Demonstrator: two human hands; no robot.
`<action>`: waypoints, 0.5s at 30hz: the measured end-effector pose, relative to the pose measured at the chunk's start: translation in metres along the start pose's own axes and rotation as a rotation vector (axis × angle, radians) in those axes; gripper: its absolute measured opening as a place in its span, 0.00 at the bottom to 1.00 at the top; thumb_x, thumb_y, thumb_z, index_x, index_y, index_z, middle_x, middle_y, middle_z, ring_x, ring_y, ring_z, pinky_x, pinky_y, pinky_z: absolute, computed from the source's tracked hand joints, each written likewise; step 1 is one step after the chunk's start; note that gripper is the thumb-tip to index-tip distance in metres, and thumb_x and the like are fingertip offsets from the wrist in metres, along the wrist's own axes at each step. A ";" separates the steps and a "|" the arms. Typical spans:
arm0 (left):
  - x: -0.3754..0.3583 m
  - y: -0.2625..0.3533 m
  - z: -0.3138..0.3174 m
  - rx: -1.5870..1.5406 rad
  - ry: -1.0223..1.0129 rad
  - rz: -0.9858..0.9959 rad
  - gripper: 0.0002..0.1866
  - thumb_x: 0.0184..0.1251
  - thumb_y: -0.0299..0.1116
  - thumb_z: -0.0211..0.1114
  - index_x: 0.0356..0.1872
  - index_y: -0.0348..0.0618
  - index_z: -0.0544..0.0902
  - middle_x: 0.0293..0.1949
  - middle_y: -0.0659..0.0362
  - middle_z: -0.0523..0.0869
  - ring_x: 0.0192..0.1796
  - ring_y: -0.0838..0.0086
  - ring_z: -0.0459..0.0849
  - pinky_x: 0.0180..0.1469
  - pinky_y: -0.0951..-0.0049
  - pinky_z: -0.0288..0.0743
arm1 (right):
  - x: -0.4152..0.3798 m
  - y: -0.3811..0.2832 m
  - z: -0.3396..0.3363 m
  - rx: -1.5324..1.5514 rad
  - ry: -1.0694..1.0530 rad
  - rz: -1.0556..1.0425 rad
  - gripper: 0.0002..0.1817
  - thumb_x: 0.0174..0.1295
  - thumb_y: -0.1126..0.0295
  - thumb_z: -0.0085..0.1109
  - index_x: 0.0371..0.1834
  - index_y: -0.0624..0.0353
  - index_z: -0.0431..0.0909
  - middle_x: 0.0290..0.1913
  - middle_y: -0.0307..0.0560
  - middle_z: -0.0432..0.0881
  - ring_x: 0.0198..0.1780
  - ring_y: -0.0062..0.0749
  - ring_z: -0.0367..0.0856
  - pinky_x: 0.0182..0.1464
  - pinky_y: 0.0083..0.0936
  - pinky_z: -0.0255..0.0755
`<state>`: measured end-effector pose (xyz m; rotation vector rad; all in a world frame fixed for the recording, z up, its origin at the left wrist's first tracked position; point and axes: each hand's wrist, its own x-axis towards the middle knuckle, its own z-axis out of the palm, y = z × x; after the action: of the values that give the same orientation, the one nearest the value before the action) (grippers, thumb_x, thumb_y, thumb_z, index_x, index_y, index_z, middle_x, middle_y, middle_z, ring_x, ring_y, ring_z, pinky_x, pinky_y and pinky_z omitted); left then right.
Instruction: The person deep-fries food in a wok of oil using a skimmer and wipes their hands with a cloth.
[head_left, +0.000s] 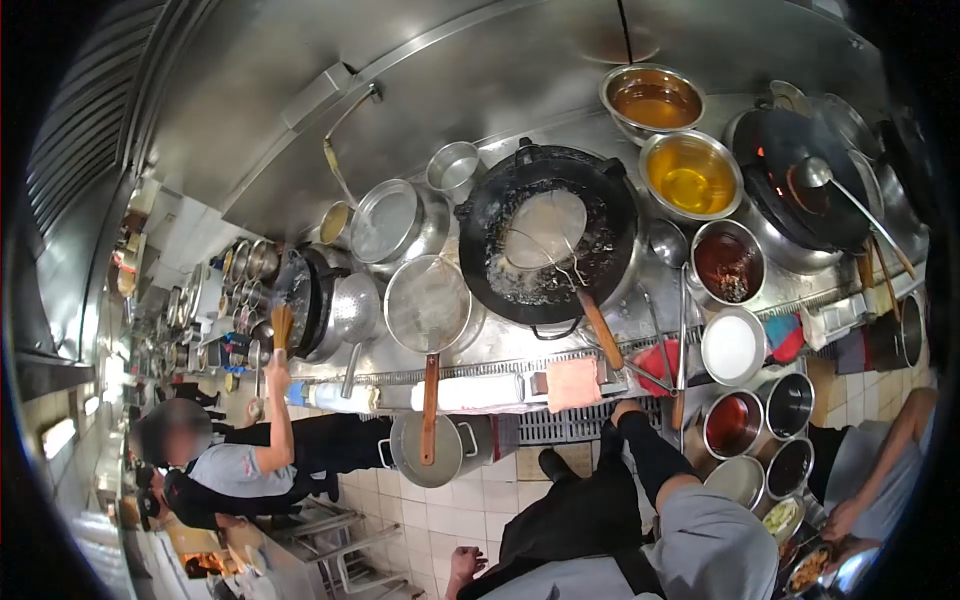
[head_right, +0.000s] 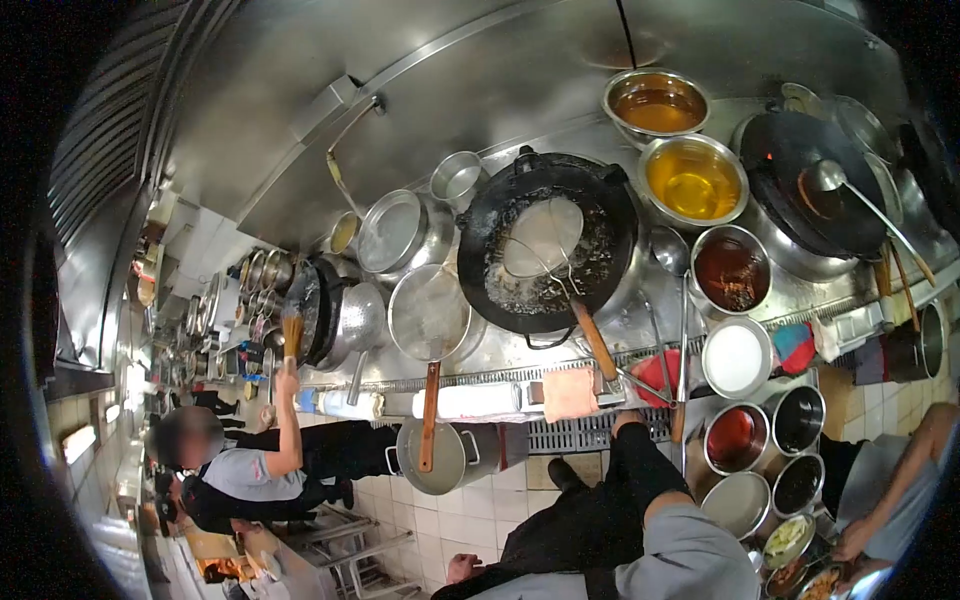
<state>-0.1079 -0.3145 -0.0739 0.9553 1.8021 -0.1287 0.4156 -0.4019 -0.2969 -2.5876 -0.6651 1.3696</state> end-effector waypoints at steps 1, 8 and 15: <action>-0.007 -0.002 -0.002 0.070 -0.008 0.006 0.15 0.66 0.31 0.56 0.47 0.28 0.71 0.39 0.46 0.82 0.33 0.59 0.86 0.26 0.67 0.79 | 0.003 0.001 -0.005 0.020 -0.020 -0.016 0.19 0.48 0.69 0.57 0.45 0.64 0.81 0.53 0.64 0.78 0.58 0.53 0.75 0.60 0.37 0.70; -0.017 -0.042 -0.021 0.365 0.067 -0.017 0.18 0.61 0.45 0.61 0.30 0.37 0.84 0.31 0.53 0.87 0.39 0.70 0.86 0.41 0.68 0.78 | 0.023 0.000 0.004 0.112 0.066 0.010 0.27 0.49 0.70 0.57 0.56 0.65 0.71 0.61 0.71 0.66 0.58 0.59 0.73 0.59 0.42 0.70; 0.077 -0.076 -0.034 1.168 -0.120 0.612 0.18 0.56 0.42 0.63 0.29 0.32 0.83 0.29 0.49 0.87 0.35 0.63 0.86 0.38 0.65 0.79 | -0.074 -0.006 0.048 0.286 0.363 0.192 0.36 0.48 0.68 0.60 0.64 0.65 0.61 0.63 0.77 0.60 0.54 0.66 0.74 0.56 0.44 0.71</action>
<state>-0.1935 -0.3068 -0.1479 2.1982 1.1467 -0.8817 0.3384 -0.4334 -0.2675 -2.6090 -0.1566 0.9136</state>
